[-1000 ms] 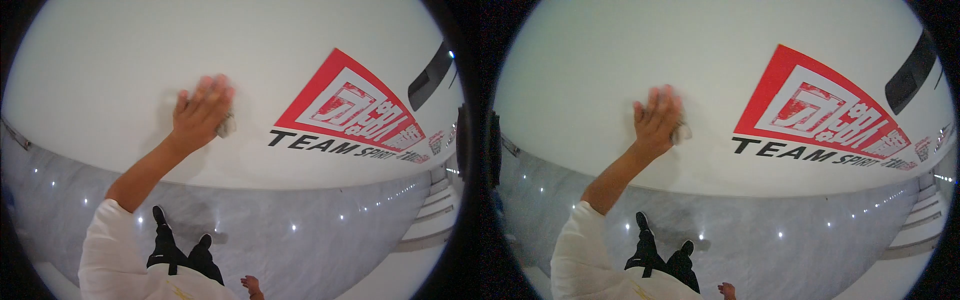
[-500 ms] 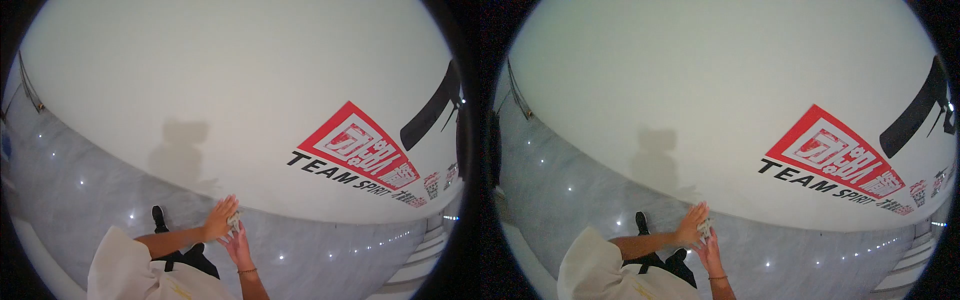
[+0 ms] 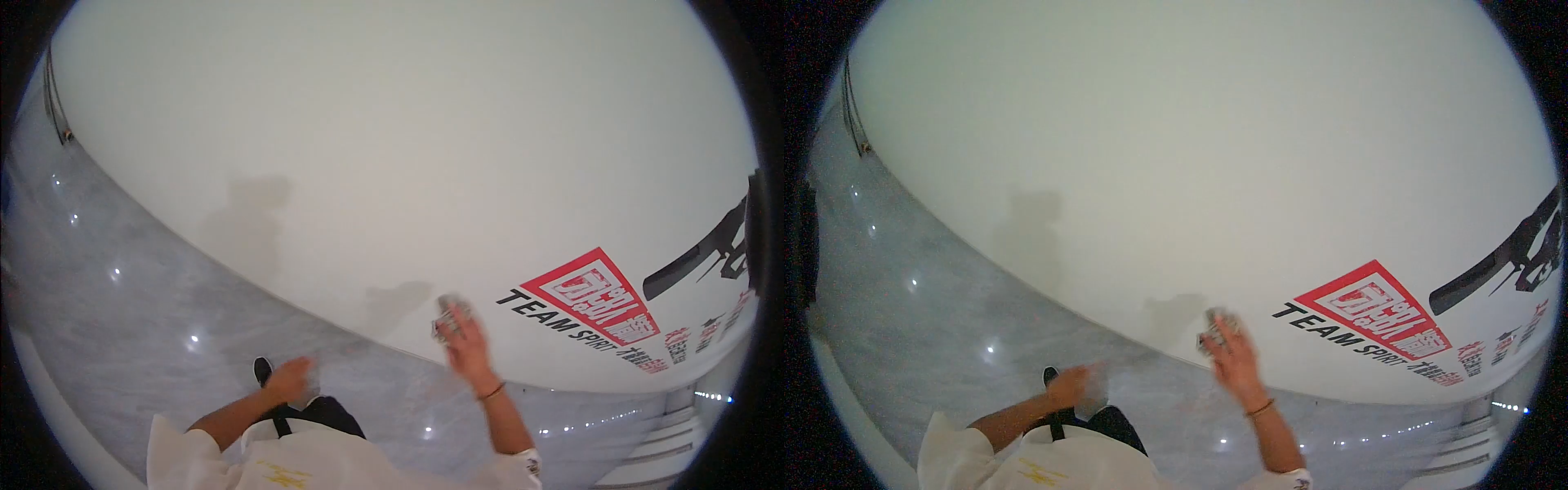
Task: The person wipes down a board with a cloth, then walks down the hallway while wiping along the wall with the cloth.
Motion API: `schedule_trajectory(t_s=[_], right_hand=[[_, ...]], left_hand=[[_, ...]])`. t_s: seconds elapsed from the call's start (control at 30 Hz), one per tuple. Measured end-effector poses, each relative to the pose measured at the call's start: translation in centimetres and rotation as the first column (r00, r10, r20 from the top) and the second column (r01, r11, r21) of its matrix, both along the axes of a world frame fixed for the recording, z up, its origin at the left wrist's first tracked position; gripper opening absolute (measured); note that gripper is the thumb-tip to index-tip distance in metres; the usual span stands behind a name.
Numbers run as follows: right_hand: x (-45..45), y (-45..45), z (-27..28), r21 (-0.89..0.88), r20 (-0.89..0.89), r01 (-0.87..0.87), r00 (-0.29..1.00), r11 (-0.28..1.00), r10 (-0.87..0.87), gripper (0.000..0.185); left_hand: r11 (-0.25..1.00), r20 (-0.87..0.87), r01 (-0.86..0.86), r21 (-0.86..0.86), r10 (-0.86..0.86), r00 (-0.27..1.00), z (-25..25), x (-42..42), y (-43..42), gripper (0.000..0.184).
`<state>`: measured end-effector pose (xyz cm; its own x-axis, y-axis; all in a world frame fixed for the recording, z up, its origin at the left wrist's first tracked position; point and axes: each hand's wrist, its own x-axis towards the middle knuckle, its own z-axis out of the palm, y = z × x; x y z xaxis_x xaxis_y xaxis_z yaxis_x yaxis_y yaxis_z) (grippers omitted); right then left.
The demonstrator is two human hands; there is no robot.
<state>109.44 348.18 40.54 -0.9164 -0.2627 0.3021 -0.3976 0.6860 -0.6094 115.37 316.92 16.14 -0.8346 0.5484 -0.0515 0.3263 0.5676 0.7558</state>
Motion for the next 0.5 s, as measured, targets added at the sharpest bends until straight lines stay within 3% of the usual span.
schedule_trajectory(t_s=[0.03,0.07,0.1,0.13,0.17,0.2,0.23,0.27,0.3,0.37,0.4,0.43,0.47,0.5], right_hand=[[-1.7,0.4,4.7,0.528,-0.188,-0.005,0.975,0.849,0.122,0.043],[-4.0,2.2,6.5,0.738,-0.327,0.051,0.899,0.673,0.291,0.046],[-5.6,4.1,8.1,0.769,-0.400,0.155,0.873,0.620,0.279,0.044],[-7.2,6.0,9.8,0.786,-0.470,0.260,0.841,0.561,0.269,0.042],[-8.6,6.6,12.2,0.682,-0.645,0.431,0.735,0.591,0.209,0.042],[-9.7,6.5,14.5,0.542,-0.793,0.576,0.592,0.612,0.145,0.043],[-10.4,6.5,15.7,0.406,-0.864,0.624,0.501,0.668,0.057,0.046],[-11.2,6.6,16.4,0.259,-0.915,0.654,0.403,0.711,-0.037,0.050],[-12.0,6.3,16.0,0.261,-0.914,0.641,0.405,0.722,-0.028,0.050],[-13.3,4.5,13.0,0.091,-0.910,0.549,0.385,0.831,-0.155,0.052],[-14.0,4.9,10.0,0.210,-0.876,0.527,0.475,0.823,-0.081,0.053],[-14.3,4.2,7.2,0.386,-0.847,0.498,0.525,0.776,0.084,0.058],[-14.2,3.0,4.4,0.573,-0.691,0.410,0.707,0.710,0.150,0.054],[-13.9,2.2,0.7,0.692,-0.437,0.235,0.889,0.683,0.136,0.052]], left_hand=[[0.989,0.064,-0.064,-0.132,0.073,0.995,-2.5,0.7,-3.3,0.052],[0.957,0.120,-0.107,-0.271,0.143,0.982,-4.9,1.3,-6.6,0.047],[0.893,0.500,-0.100,-0.439,0.335,0.798,3.8,0.0,-9.1,0.041],[0.777,0.473,-0.093,-0.623,0.469,0.746,-3.6,3.6,-14.3,0.041],[0.632,0.432,-0.051,-0.774,0.585,0.686,-10.3,7.1,-19.3,0.040],[0.463,0.403,0.014,-0.886,0.756,0.515,-8.6,8.9,-21.7,0.041],[0.384,0.325,-0.093,-0.919,0.869,0.374,-11.2,12.3,-24.8,0.046],[0.334,0.289,-0.139,-0.932,0.919,0.267,-5.7,12.8,-24.1,0.045],[0.417,0.321,-0.135,-0.899,0.835,0.447,-11.3,16.7,-26.9,0.034],[0.513,0.434,0.178,-0.840,0.437,0.788,-18.9,21.9,-30.9,0.030],[0.489,0.423,0.289,-0.823,0.188,0.886,-20.6,23.6,-32.0,0.030],[0.570,0.295,0.001,-0.821,0.423,0.857,-21.5,25.1,-29.2,0.021],[0.569,0.301,-0.008,-0.822,0.446,0.843,-20.9,27.0,-27.1,0.021],[0.519,0.064,-0.435,-0.736,0.693,0.718,-18.9,28.4,-24.1,0.022]])
